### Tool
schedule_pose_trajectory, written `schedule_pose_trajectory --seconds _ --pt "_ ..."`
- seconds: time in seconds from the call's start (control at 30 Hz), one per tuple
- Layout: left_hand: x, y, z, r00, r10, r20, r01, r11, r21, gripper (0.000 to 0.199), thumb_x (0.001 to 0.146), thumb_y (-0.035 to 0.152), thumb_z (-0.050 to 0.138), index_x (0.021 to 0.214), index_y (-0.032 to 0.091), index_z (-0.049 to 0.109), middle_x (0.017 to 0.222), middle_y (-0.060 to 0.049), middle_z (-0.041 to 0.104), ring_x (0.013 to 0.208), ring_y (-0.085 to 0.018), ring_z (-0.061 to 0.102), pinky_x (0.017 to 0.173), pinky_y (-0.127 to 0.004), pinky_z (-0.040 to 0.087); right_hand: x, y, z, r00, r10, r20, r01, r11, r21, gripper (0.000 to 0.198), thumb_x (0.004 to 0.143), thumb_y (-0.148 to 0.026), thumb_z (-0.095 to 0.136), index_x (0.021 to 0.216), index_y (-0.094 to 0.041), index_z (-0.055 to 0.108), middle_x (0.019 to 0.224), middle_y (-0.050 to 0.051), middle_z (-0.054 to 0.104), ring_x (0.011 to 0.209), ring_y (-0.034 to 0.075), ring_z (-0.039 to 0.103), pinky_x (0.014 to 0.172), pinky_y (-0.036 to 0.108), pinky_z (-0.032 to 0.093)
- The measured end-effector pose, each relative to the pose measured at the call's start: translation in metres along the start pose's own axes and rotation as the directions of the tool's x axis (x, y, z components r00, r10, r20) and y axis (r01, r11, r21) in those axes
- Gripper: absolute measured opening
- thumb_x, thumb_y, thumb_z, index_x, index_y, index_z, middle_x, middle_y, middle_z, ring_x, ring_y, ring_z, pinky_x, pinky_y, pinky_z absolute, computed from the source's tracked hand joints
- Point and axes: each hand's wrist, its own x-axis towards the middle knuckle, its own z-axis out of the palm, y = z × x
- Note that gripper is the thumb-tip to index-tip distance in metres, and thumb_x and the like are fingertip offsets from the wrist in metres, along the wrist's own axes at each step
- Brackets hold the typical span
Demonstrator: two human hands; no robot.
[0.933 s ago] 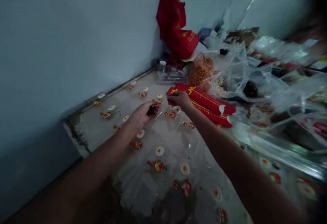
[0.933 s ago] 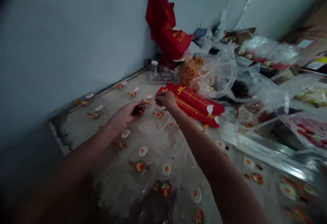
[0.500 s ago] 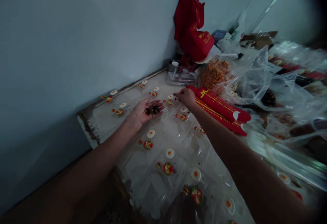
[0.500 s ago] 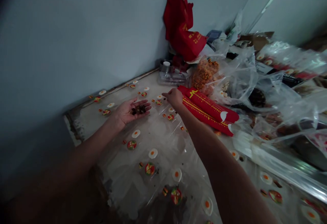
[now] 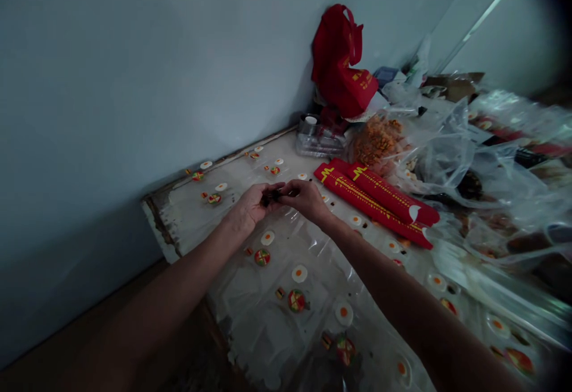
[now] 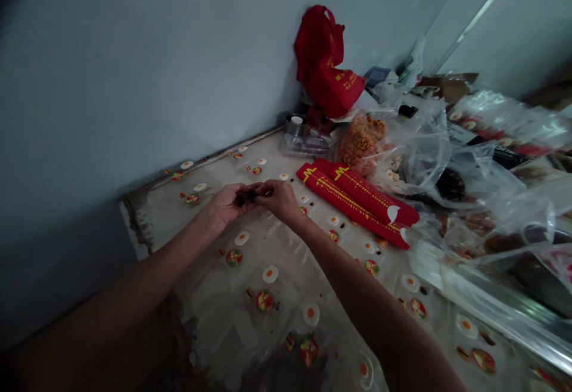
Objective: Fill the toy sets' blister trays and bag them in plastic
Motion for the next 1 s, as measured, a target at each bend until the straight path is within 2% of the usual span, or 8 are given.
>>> schedule_pose_trajectory --seconds 0.13,0.33,0.43,0.5,0.57,0.67,0.8,1.0 --pt "0.001 0.003 -0.001 0.999 0.013 -0.030 -0.011 0.998 0.068 0.026 0.087 0.001 0.049 0.095 0.007 0.072 0.077 -0.010 0.075 0.067 -0.019 0.073 0.072 -0.034 0.065 0.004 0.003 0.003 0.999 0.030 -0.023 -0.027 0.995 0.092 0.012 0.065 -0.027 0.073 0.072 -0.020 0.065 0.068 -0.003 0.067 0.063 0.013 0.058 0.059 0.024 0.045" --pt "-0.008 0.011 -0.005 0.999 -0.003 -0.041 0.009 0.991 0.137 0.021 0.091 0.001 0.051 0.099 0.005 0.070 0.087 -0.015 0.076 0.080 -0.022 0.076 0.078 -0.035 0.065 0.027 0.023 -0.022 0.970 0.245 -0.006 -0.223 0.892 0.393 0.029 0.057 -0.032 0.081 0.079 -0.018 0.067 0.067 -0.001 0.070 0.054 0.011 0.059 0.053 0.022 0.048" --pt "-0.015 0.020 -0.011 0.999 0.005 -0.048 0.002 0.988 0.156 0.021 0.091 0.001 0.053 0.102 0.006 0.069 0.089 -0.014 0.077 0.082 -0.022 0.076 0.079 -0.034 0.064 0.053 0.037 -0.043 0.965 0.230 -0.130 -0.197 0.955 0.224 0.023 0.062 -0.030 0.078 0.079 -0.016 0.071 0.067 0.002 0.071 0.059 0.015 0.066 0.058 0.025 0.054" --pt "-0.017 0.026 -0.015 0.998 0.031 -0.056 -0.022 0.988 0.156 0.021 0.088 -0.002 0.055 0.101 0.007 0.070 0.089 -0.012 0.077 0.083 -0.021 0.076 0.081 -0.032 0.064 0.074 0.043 -0.049 0.977 0.118 -0.176 -0.122 0.993 -0.012 0.017 0.069 -0.027 0.072 0.080 -0.015 0.074 0.067 0.003 0.072 0.062 0.017 0.069 0.059 0.025 0.054" --pt "-0.015 0.032 -0.020 0.995 0.078 -0.066 -0.068 0.987 0.144 0.025 0.084 -0.007 0.056 0.098 0.009 0.070 0.088 -0.010 0.076 0.081 -0.019 0.075 0.082 -0.029 0.063 0.095 0.047 -0.047 0.991 -0.019 -0.136 -0.015 0.968 -0.251 0.015 0.072 -0.022 0.069 0.083 -0.015 0.077 0.071 0.003 0.075 0.067 0.018 0.070 0.064 0.026 0.053" --pt "-0.008 0.041 -0.027 0.985 0.144 -0.096 -0.132 0.984 0.118 0.028 0.081 -0.010 0.055 0.094 0.010 0.069 0.087 -0.009 0.076 0.080 -0.018 0.075 0.082 -0.027 0.062 0.120 0.050 -0.033 0.986 -0.156 0.052 0.161 0.845 -0.511 0.020 0.074 -0.015 0.068 0.089 -0.018 0.080 0.086 0.004 0.079 0.079 0.018 0.071 0.075 0.026 0.052" --pt "0.001 0.056 -0.028 0.977 0.181 -0.108 -0.171 0.980 0.100 0.026 0.083 -0.008 0.052 0.096 0.008 0.068 0.088 -0.011 0.075 0.081 -0.019 0.075 0.082 -0.028 0.062 0.140 0.055 -0.022 0.963 -0.168 0.210 0.266 0.707 -0.655 0.026 0.076 -0.010 0.066 0.094 -0.019 0.082 0.099 0.006 0.079 0.091 0.020 0.071 0.082 0.028 0.050" --pt "0.013 0.063 -0.023 0.981 0.171 -0.091 -0.167 0.984 0.053 0.033 0.085 -0.005 0.045 0.105 0.010 0.067 0.087 -0.011 0.075 0.084 -0.023 0.076 0.077 -0.035 0.064 0.127 0.042 -0.023 0.967 -0.172 0.188 0.255 0.666 -0.701 0.031 0.083 -0.012 0.062 0.106 -0.018 0.082 0.106 0.010 0.078 0.096 0.023 0.070 0.086 0.031 0.049"
